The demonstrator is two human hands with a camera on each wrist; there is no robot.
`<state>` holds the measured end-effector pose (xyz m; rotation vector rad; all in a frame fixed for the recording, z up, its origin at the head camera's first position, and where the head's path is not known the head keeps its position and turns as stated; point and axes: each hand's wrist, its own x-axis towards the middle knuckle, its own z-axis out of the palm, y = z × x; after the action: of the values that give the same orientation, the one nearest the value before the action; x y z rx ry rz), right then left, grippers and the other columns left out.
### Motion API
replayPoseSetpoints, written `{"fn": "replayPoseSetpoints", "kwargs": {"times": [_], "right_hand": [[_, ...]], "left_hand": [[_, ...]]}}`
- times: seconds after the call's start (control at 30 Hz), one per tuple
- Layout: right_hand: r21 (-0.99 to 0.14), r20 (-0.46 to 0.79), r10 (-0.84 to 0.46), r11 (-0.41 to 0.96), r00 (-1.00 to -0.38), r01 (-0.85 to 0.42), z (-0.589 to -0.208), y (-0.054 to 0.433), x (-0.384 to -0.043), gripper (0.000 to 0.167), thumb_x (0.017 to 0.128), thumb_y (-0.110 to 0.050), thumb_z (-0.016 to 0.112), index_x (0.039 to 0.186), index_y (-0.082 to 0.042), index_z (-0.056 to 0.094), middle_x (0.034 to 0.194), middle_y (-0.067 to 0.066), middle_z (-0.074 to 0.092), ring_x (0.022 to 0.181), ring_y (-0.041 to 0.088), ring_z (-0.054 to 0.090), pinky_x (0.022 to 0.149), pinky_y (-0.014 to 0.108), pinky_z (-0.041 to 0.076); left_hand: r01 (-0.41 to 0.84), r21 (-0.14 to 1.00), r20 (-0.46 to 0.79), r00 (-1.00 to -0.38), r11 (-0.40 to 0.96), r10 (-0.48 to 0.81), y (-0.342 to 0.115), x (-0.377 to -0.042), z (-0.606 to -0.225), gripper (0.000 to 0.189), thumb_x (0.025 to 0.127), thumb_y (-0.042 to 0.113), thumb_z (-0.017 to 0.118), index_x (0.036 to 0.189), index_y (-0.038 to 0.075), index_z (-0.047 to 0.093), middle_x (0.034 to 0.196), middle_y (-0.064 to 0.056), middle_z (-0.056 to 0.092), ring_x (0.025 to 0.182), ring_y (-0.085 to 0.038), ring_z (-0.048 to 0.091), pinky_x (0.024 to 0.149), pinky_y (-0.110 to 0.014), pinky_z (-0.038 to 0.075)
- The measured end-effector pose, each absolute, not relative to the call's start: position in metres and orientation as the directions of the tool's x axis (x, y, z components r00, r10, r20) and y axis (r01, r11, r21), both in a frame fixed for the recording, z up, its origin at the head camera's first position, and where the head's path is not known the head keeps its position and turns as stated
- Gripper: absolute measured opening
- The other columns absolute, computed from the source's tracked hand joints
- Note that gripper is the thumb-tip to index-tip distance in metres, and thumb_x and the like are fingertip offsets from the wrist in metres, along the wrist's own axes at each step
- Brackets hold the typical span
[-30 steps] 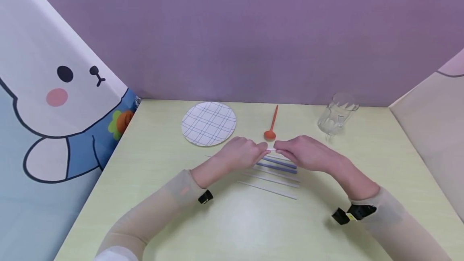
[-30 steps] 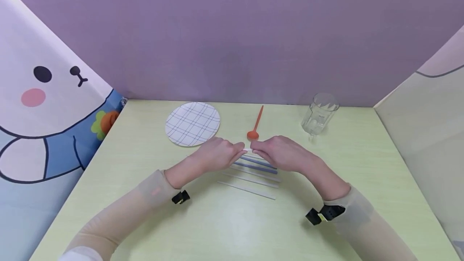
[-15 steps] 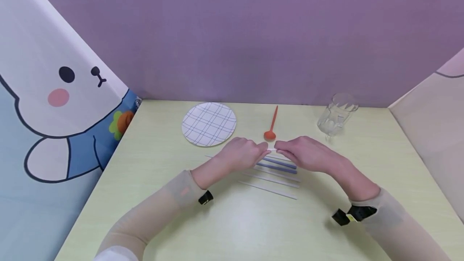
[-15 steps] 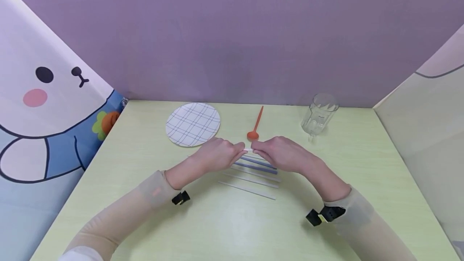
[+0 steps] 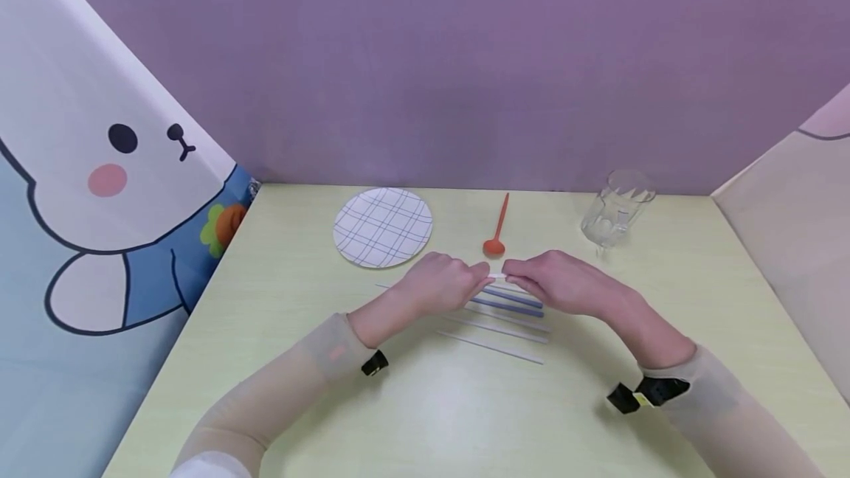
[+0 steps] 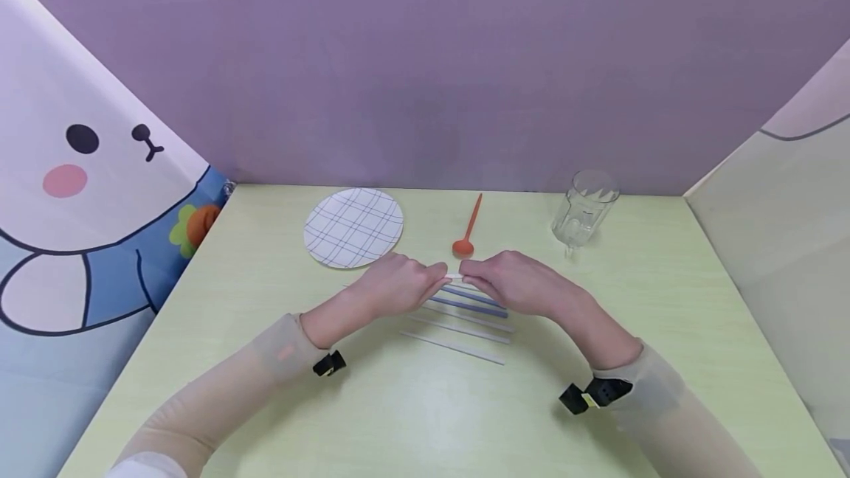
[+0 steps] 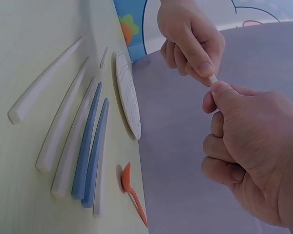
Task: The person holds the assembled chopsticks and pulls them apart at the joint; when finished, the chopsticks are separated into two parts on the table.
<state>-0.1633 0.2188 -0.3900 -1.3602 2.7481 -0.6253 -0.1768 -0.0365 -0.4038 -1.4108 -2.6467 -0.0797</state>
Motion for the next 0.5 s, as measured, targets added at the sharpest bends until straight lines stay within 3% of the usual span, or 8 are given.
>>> {"fn": "replayPoseSetpoints", "kwargs": {"times": [0.23, 0.5], "right_hand": [[-0.36, 0.179, -0.76, 0.54, -0.625, -0.761, -0.3922, 0.2193, -0.1626, 0.024, 0.105, -0.012, 0.066, 0.088, -0.021, 0.051, 0.071, -0.019, 0.025, 0.062, -0.003, 0.038, 0.061, 0.02, 0.037], [-0.366, 0.18, -0.771, 0.524, -0.611, -0.769, -0.3887, 0.2222, -0.1623, 0.024, 0.104, -0.012, 0.068, 0.088, -0.022, 0.052, 0.07, -0.021, 0.027, 0.063, -0.004, 0.039, 0.064, 0.02, 0.039]], "left_hand": [[0.82, -0.014, 0.144, -0.565, 0.572, 0.813, -0.0356, -0.1761, -0.4036, 0.032, 0.114, 0.033, 0.049, 0.087, 0.016, 0.055, 0.059, 0.01, 0.032, 0.05, -0.008, 0.035, 0.047, -0.024, 0.031], [0.833, -0.064, 0.167, -0.534, 0.549, 0.829, -0.0353, -0.176, -0.405, 0.031, 0.113, 0.033, 0.051, 0.088, 0.016, 0.057, 0.058, 0.01, 0.03, 0.049, -0.008, 0.034, 0.047, -0.023, 0.029]]}}
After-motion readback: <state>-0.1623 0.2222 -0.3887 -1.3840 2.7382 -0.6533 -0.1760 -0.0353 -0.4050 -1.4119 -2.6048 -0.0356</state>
